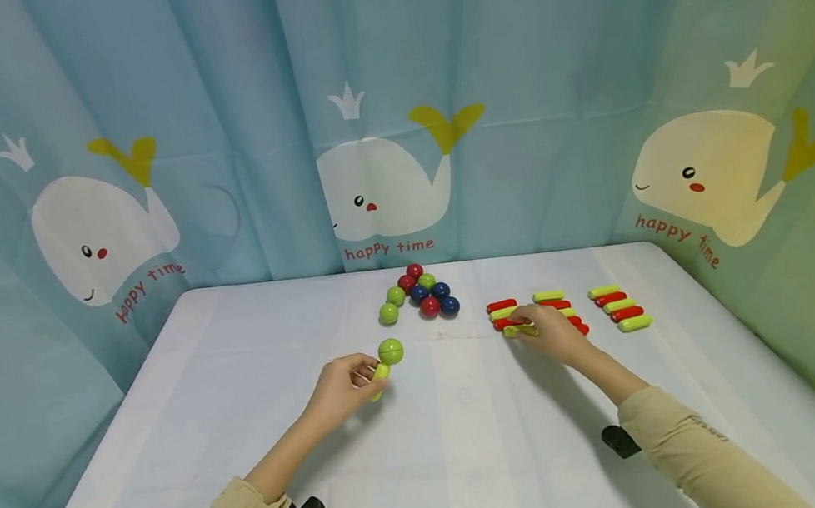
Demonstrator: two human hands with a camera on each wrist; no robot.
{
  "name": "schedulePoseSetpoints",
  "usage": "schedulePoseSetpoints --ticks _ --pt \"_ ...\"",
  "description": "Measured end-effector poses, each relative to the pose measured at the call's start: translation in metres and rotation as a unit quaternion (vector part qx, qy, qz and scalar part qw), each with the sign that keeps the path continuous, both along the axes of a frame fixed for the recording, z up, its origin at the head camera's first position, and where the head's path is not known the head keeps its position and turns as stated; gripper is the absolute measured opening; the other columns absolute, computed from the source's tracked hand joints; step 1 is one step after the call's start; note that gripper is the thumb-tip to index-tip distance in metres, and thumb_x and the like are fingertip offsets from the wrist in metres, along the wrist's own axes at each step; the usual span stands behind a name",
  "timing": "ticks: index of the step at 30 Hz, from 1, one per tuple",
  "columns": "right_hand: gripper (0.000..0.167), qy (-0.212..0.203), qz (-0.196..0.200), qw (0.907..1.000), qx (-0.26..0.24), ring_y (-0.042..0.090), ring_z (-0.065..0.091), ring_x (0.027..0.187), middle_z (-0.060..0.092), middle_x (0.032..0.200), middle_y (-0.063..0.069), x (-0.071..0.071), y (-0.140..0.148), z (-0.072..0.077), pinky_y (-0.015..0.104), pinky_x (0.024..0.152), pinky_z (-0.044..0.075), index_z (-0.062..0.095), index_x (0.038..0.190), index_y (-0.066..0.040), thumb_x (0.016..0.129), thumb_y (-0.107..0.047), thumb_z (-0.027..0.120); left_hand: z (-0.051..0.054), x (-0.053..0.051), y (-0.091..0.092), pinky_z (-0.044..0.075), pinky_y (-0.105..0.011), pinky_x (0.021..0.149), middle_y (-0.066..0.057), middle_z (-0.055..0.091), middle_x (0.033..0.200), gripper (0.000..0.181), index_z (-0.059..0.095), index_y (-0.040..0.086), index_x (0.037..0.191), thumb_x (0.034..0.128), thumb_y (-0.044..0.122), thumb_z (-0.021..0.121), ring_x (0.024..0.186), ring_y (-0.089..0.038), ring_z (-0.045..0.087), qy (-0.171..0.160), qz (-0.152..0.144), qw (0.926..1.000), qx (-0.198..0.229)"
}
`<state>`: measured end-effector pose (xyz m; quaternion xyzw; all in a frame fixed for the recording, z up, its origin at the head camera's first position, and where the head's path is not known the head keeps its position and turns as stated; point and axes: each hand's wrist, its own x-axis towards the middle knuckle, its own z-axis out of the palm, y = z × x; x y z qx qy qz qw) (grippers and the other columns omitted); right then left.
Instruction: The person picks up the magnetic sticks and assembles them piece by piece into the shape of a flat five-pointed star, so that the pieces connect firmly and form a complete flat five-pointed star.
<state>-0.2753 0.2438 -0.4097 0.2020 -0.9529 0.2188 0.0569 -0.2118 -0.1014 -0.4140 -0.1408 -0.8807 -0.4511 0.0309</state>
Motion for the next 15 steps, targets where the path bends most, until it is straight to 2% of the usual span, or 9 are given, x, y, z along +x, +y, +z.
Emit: schedulePoseSetpoints --ticks 7,15 --pt "0.022 0.020 0.012 0.9993 0.028 0.030 0.062 0.085 0.067 0.094 0.019 -0.005 0.012 -0.007 0.044 0.077 0.053 0.064 0.100 0.008 0.079 0.007 0.069 0.000 -0.001 -0.003 0.049 -0.021 0.061 -0.008 0.069 0.082 0.023 0.068 0.000 0.096 0.0787 0.013 0.075 0.070 -0.011 0.061 0.005 -0.004 1.0000 0.002" --pt "0.014 0.039 0.037 0.9933 0.102 0.023 0.059 0.077 0.063 0.085 0.014 -0.012 0.014 -0.010 0.036 0.071 0.054 0.065 0.091 0.004 0.078 0.009 0.068 0.002 0.002 -0.005 0.049 -0.022 0.062 -0.008 0.070 0.083 0.023 0.069 0.001 0.097 0.0783 0.012 0.075 0.070 -0.011 0.060 -0.014 0.006 0.9999 0.005"
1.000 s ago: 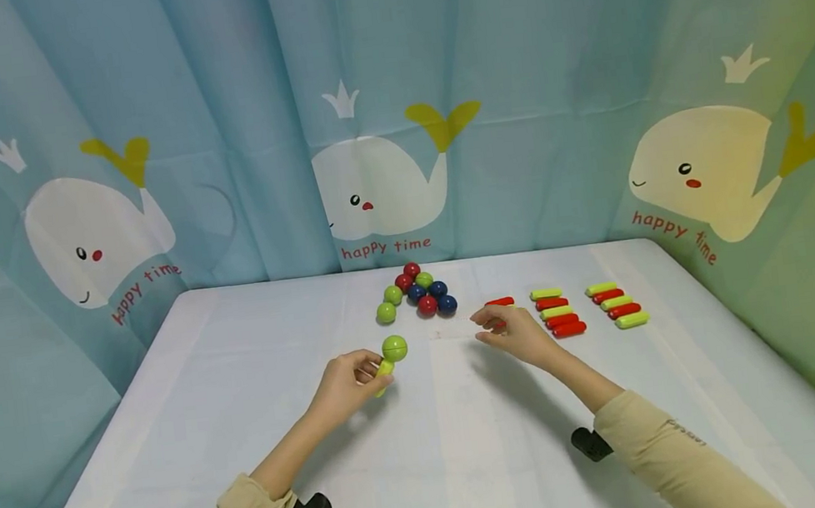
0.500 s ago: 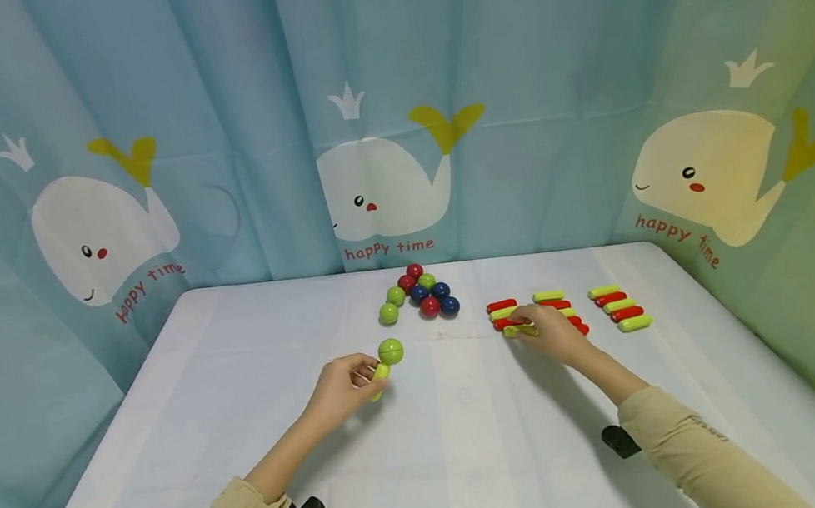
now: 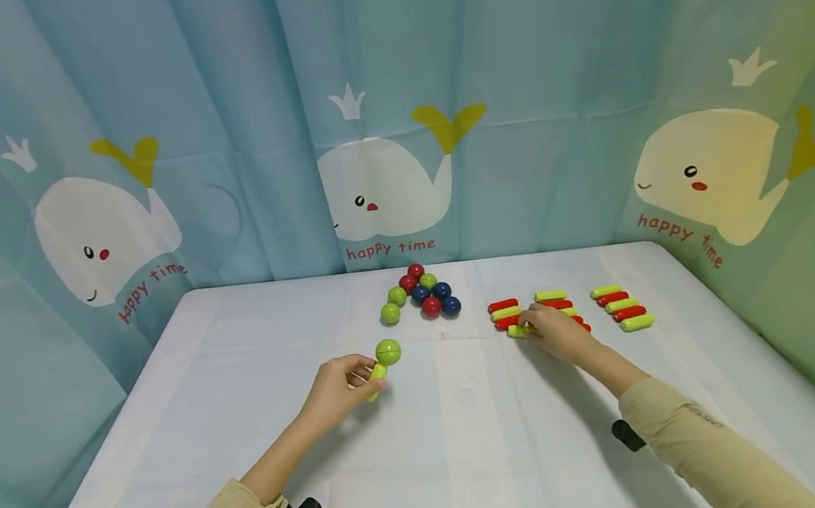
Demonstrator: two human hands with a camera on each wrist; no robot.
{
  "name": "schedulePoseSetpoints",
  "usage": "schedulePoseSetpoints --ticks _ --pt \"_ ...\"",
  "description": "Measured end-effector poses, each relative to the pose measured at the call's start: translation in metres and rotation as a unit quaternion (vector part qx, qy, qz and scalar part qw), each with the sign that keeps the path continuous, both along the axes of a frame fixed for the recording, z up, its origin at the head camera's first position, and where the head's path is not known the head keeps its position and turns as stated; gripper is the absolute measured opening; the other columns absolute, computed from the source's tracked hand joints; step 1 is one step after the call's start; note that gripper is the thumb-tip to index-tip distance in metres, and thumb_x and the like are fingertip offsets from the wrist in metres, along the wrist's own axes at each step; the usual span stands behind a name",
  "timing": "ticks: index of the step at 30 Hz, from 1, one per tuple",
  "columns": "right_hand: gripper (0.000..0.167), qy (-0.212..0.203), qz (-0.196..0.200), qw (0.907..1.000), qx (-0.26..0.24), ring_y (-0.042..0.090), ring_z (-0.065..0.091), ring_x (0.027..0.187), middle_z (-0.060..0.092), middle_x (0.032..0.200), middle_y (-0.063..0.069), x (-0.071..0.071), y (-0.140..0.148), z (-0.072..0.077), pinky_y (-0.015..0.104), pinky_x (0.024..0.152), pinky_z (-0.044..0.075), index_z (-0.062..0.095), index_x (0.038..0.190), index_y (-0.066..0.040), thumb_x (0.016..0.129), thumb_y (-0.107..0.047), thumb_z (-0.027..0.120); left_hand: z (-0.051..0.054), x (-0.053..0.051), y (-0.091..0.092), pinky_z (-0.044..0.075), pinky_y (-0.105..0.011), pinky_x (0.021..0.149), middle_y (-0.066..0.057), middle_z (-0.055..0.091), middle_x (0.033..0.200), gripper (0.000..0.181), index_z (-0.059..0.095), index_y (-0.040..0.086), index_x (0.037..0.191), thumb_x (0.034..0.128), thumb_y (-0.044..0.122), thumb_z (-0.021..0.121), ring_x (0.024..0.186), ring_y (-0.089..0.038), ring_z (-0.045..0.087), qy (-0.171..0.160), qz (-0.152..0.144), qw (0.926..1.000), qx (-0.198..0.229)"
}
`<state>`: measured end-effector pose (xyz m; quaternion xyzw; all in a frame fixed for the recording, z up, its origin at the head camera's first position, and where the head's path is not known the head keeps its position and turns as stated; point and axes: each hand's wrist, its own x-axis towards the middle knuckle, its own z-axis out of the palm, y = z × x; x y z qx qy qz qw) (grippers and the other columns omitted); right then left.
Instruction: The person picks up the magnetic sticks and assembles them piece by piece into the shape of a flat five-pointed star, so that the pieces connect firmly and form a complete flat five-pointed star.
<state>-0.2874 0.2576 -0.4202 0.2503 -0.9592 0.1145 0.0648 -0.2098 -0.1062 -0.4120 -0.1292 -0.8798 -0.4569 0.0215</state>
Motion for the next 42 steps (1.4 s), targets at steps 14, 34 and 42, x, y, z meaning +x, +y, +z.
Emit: schedulePoseSetpoints --ticks 14,34,42 --pt "0.016 -0.017 -0.010 0.9998 -0.005 0.024 0.060 0.079 0.066 0.089 0.015 0.000 -0.007 0.000 0.038 0.076 0.054 0.064 0.094 0.004 0.079 0.004 0.070 0.000 -0.002 0.000 0.050 -0.022 0.061 -0.011 0.071 0.085 0.025 0.068 -0.002 0.100 0.0798 0.012 0.074 0.071 -0.013 0.063 0.007 -0.011 0.9999 -0.003" --pt "0.015 -0.026 0.046 0.9920 -0.115 0.019 0.059 0.078 0.069 0.091 0.011 0.004 -0.043 0.011 0.035 0.073 0.053 0.068 0.096 0.000 0.082 -0.001 0.069 -0.002 -0.004 -0.001 0.052 -0.022 0.062 -0.015 0.071 0.089 0.028 0.068 -0.005 0.105 0.0820 0.012 0.072 0.073 -0.018 0.066 0.013 -0.015 0.9998 -0.005" --pt "0.015 -0.042 0.064 0.9800 -0.184 0.021 0.061 0.081 0.068 0.095 0.015 0.007 -0.061 0.016 0.030 0.071 0.053 0.067 0.099 0.003 0.084 0.001 0.066 -0.002 -0.005 -0.001 0.050 -0.021 0.060 -0.013 0.071 0.089 0.027 0.068 -0.002 0.105 0.0821 0.012 0.072 0.072 -0.016 0.065 0.011 -0.011 0.9999 -0.005"
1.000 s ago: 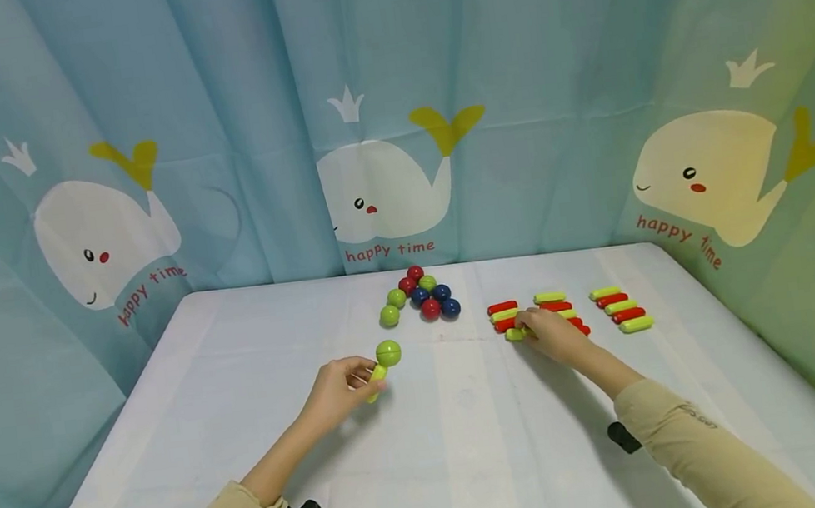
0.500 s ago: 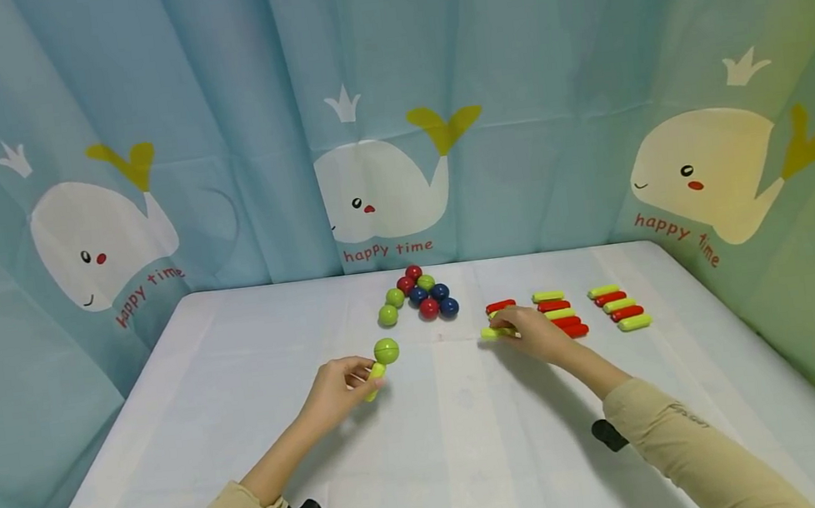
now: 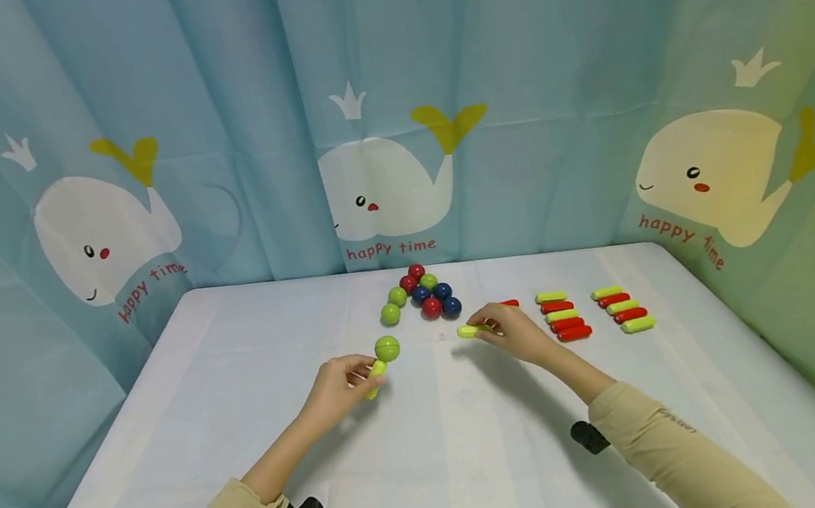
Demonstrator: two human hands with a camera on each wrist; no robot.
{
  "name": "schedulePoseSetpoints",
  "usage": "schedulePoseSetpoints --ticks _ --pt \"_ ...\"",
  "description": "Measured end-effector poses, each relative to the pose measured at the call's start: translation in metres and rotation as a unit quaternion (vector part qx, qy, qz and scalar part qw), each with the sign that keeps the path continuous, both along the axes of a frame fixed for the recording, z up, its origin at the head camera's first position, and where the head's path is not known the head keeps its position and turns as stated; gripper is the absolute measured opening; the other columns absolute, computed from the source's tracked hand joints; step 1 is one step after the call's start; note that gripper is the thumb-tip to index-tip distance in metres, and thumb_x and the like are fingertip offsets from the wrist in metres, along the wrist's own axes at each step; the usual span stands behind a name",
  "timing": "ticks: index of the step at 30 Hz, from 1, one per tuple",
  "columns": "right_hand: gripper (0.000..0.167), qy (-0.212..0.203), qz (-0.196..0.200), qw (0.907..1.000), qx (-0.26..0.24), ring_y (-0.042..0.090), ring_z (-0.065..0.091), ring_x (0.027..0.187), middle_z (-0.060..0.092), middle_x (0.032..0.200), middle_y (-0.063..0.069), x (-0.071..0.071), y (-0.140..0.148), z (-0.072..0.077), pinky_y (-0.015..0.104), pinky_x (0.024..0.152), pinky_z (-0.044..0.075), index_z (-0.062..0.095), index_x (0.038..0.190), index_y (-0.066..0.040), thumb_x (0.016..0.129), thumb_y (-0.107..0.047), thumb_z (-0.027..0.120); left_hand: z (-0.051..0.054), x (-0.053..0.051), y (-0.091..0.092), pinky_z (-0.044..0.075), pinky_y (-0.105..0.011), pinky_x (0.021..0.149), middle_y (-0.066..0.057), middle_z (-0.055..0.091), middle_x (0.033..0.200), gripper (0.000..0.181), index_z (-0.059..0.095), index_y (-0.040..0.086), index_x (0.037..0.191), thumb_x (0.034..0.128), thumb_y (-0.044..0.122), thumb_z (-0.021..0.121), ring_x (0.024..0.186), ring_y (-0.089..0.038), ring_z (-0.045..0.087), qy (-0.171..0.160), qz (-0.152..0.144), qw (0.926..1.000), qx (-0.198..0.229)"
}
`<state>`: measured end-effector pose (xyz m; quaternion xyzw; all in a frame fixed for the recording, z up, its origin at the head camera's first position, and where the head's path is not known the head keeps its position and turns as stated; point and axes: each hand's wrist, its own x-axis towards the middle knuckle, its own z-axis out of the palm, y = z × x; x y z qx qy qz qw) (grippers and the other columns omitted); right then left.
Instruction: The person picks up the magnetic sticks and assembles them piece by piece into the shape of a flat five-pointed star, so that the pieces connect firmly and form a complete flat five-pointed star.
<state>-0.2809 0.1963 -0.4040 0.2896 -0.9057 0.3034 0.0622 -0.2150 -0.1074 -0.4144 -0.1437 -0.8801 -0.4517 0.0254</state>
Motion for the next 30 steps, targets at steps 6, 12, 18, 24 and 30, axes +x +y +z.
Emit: schedulePoseSetpoints --ticks 6,12,18,24,30 --pt "0.020 -0.045 -0.005 0.9981 -0.042 0.027 0.062 0.090 0.067 0.103 0.017 0.002 -0.017 0.007 0.038 0.080 0.055 0.066 0.106 0.003 0.087 -0.001 0.063 0.002 0.000 0.001 0.051 -0.022 0.061 -0.014 0.071 0.088 0.026 0.068 -0.003 0.105 0.0823 0.010 0.071 0.072 -0.016 0.065 -0.002 -0.002 1.0000 0.002" --pt "0.021 -0.046 0.014 0.9968 -0.064 0.026 0.061 0.091 0.066 0.102 0.016 0.003 -0.033 0.015 0.039 0.083 0.055 0.066 0.108 0.002 0.088 0.000 0.062 0.006 0.000 0.003 0.051 -0.022 0.061 -0.014 0.071 0.089 0.027 0.067 -0.003 0.106 0.0828 0.010 0.071 0.073 -0.017 0.066 -0.005 -0.003 1.0000 0.003" --pt "0.023 -0.040 0.032 0.9958 -0.075 0.023 0.061 0.091 0.066 0.103 0.015 0.006 -0.049 0.022 0.036 0.083 0.055 0.066 0.110 0.002 0.087 -0.001 0.063 0.007 0.000 0.003 0.052 -0.023 0.063 -0.015 0.070 0.090 0.028 0.067 -0.004 0.107 0.0832 0.012 0.071 0.074 -0.017 0.066 -0.003 -0.006 1.0000 0.000" --pt "0.021 -0.023 0.053 0.9948 -0.083 0.023 0.061 0.089 0.066 0.102 0.015 0.011 -0.065 0.027 0.034 0.081 0.055 0.066 0.107 0.002 0.087 -0.001 0.063 0.006 -0.001 0.005 0.052 -0.022 0.061 -0.016 0.071 0.088 0.027 0.068 -0.004 0.105 0.0832 0.012 0.071 0.072 -0.018 0.067 0.007 -0.015 0.9998 0.005" --pt "0.019 0.010 0.083 0.9941 -0.068 0.020 0.060 0.087 0.066 0.099 0.012 0.012 -0.074 0.028 0.030 0.079 0.054 0.067 0.105 0.001 0.087 -0.003 0.063 0.004 -0.001 0.007 0.051 -0.021 0.061 -0.015 0.071 0.088 0.026 0.068 -0.003 0.104 0.0829 0.012 0.071 0.072 -0.017 0.066 0.006 -0.019 0.9998 0.009"
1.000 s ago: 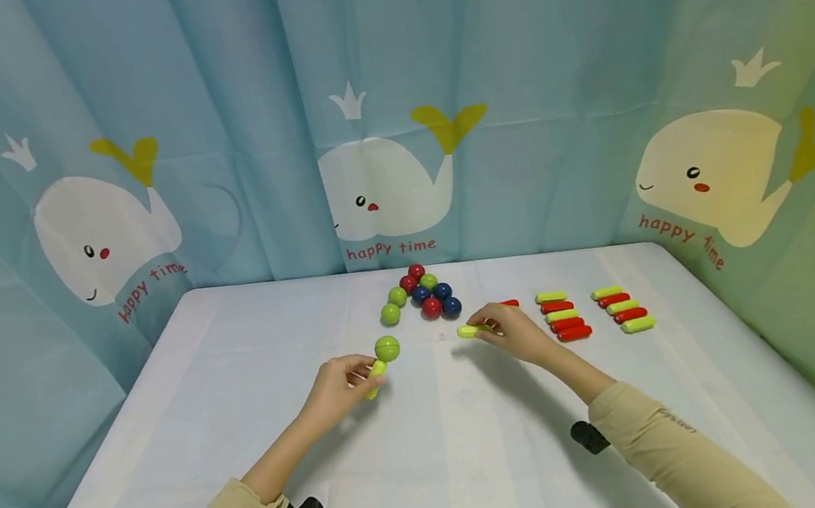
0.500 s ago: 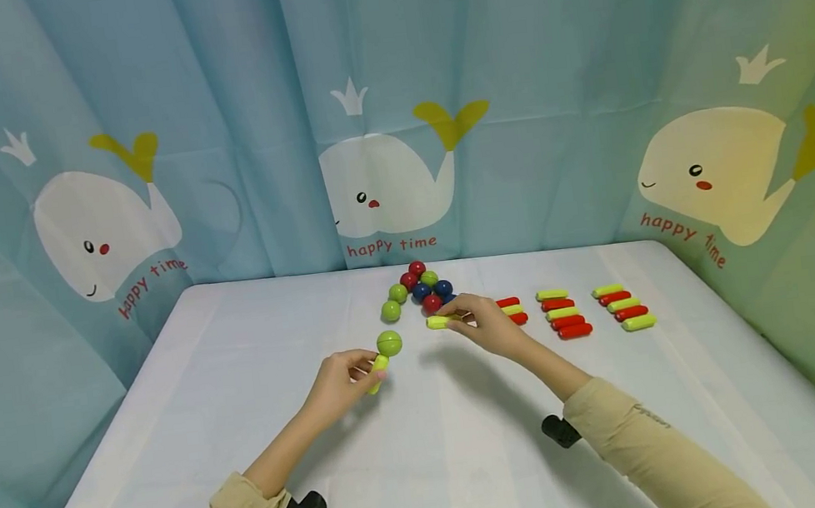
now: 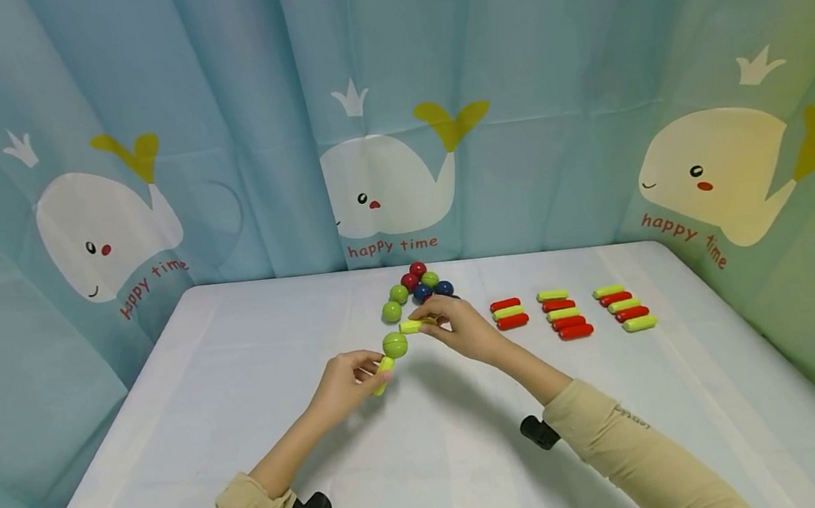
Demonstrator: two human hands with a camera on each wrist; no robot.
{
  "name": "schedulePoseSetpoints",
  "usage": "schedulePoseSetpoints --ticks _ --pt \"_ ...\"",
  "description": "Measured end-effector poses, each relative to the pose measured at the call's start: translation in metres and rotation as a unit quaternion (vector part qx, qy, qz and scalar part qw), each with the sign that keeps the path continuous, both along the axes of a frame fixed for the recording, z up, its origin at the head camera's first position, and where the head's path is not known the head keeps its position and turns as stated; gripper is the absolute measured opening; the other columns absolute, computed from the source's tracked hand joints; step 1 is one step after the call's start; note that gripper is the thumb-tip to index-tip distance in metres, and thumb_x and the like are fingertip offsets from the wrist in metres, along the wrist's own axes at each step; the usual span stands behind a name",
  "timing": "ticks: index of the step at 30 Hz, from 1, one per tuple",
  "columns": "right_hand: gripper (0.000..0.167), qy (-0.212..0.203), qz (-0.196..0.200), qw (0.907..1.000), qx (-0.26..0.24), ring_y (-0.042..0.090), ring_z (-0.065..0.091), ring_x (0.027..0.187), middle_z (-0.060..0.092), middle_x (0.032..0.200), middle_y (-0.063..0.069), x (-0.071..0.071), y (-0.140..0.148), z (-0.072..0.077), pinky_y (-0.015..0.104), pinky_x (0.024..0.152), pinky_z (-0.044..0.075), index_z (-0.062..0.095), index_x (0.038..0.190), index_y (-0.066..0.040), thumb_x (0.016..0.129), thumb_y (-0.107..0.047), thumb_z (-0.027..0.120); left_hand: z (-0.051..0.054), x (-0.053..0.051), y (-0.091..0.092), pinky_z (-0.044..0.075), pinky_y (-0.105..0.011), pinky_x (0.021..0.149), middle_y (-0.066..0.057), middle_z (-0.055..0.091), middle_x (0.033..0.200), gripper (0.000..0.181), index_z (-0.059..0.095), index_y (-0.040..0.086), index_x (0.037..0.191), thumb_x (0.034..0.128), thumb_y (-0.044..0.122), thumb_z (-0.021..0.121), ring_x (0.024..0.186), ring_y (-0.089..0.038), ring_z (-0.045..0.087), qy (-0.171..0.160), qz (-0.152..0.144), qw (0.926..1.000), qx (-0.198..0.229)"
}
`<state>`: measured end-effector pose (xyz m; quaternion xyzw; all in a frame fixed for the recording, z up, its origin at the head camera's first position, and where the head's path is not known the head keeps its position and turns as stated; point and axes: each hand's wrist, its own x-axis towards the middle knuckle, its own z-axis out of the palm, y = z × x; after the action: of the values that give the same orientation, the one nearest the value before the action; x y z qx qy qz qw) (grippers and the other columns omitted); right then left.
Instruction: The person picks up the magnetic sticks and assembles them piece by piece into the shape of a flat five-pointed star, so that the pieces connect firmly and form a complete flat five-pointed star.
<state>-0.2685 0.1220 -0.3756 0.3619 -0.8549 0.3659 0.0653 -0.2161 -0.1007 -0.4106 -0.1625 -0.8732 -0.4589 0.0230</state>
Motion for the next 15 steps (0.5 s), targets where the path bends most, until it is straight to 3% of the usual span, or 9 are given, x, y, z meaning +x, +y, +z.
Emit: schedulePoseSetpoints --ticks 9,15 --pt "0.016 0.018 0.015 0.9996 0.016 0.023 0.061 0.090 0.066 0.098 0.012 0.0029 0.0014 0.0013 0.030 0.078 0.054 0.068 0.101 0.000 0.086 0.000 0.064 0.0006 0.0010 0.0005 0.052 -0.023 0.062 -0.014 0.071 0.087 0.028 0.067 -0.003 0.106 0.0824 0.012 0.071 0.072 -0.018 0.066 0.008 0.020 0.9998 -0.001" --pt "0.016 0.010 0.013 0.9998 0.010 0.025 0.062 0.093 0.067 0.099 0.012 0.0046 -0.0020 0.0026 0.034 0.080 0.055 0.068 0.101 0.000 0.086 0.001 0.063 0.0019 0.0006 0.0002 0.053 -0.026 0.060 -0.014 0.070 0.088 0.058 0.046 0.004 0.137 0.0843 0.011 0.070 0.072 -0.019 0.069 -0.044 0.002 0.9983 0.039"
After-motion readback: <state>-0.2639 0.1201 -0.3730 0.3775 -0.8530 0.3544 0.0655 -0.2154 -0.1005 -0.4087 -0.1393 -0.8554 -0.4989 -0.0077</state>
